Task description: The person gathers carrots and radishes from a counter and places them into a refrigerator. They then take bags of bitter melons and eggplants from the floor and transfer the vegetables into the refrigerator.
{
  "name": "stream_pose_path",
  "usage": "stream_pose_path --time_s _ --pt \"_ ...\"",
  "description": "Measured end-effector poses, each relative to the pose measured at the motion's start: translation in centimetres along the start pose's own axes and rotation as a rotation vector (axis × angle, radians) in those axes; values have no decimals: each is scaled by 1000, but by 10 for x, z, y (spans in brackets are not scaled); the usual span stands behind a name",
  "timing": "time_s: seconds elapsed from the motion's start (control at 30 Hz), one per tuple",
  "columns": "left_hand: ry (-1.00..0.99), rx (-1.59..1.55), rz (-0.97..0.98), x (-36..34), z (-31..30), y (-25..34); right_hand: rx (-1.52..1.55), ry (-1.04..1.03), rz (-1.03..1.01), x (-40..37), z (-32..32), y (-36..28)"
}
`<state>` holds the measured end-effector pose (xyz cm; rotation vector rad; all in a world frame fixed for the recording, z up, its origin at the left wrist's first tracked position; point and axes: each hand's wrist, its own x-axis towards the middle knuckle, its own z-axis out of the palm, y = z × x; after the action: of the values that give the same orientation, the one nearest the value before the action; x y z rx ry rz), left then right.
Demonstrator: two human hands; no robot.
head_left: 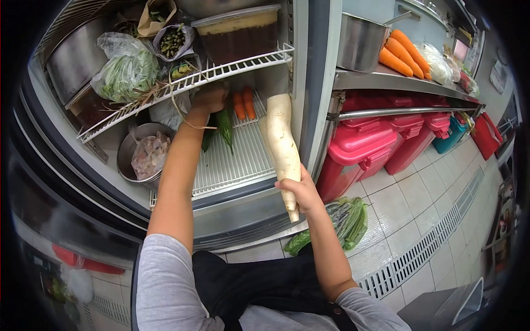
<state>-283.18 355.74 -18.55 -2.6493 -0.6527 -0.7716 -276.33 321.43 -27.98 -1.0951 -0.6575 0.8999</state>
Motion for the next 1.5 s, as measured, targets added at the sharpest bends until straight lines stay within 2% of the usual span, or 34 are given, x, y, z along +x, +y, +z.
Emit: stream_pose_path --time_s 0.07,0.1,0.13,0.2,0.23,0.3,0.33,0.4,0.57,0.63,0.7,0.73,0.8,0.83,0.87,0.93,0.97,1.0,1.07,1.1,1.2,1.23,1.3,1.33,1.4,1.47,1.5 --pt "-319 -141 -130 7 1 12 26 -7 0 -2 1 3" --pt "-217 -91 -213 9 10 22 32 -3 5 -3 1 5" --pt "-221 -88 -207 12 18 32 25 1 -11 -3 2 7" --pt "-417 -153 -257 20 32 52 19 5 -37 -1 3 8" --pt "-414 -152 -255 21 46 66 0 5 -49 -1 4 9" --pt "-470 -30 -465 16 77 92 -24 5 -65 -1 3 12" --pt "-462 -34 -464 12 84 99 -31 6 -57 1 3 12" --pt "-284 -126 -661 6 96 108 -43 9 -50 1 3 9" --pt "-312 -117 -745 23 163 84 -12 29 14 1 6 0" --pt "-275 -122 -782 22 150 87 -15 33 27 1 10 -1" --pt "-340 -156 -827 22 119 98 1 29 7 1 13 -3" --pt "-338 -156 -832 19 99 97 -2 24 8 3 13 -5" --pt "-523 -139 -369 -5 53 99 -32 60 21 3 16 -6" --pt "-491 -180 -356 -19 13 110 -9 66 51 6 15 -6" --pt "-503 -169 -357 -37 -3 112 -12 55 36 8 16 -5" --pt "-395 -394 -481 -63 -23 108 -23 37 9 14 21 -11" --pt "-220 -426 -418 -79 -17 96 -35 45 13 22 26 -16" --pt "-224 -418 -417 -86 -18 82 -20 23 35 34 29 -18" --pt "-122 -679 -564 -103 -20 58 -55 34 80 58 43 -31" --pt "-125 -669 -560 -106 -19 50 -63 39 38 76 52 -33" --pt "185 -703 -710 -104 -11 24 -166 49 2 160 66 -29" --pt "233 -686 -711 -100 -2 16 -147 48 -2 177 72 -33" --pt "226 -679 -729 -100 -3 14 -797 345 -147 202 81 -37" --pt "232 -684 -755 -95 -6 16 -790 348 -155 214 82 -31" --pt "255 -679 -734 -97 -15 21 -1116 377 -168 234 83 -22" --pt "162 -685 -718 -103 -27 27 -1108 435 -194 234 88 -14" --pt "175 -686 -694 -106 -36 33 -1151 433 -138 235 90 -14"
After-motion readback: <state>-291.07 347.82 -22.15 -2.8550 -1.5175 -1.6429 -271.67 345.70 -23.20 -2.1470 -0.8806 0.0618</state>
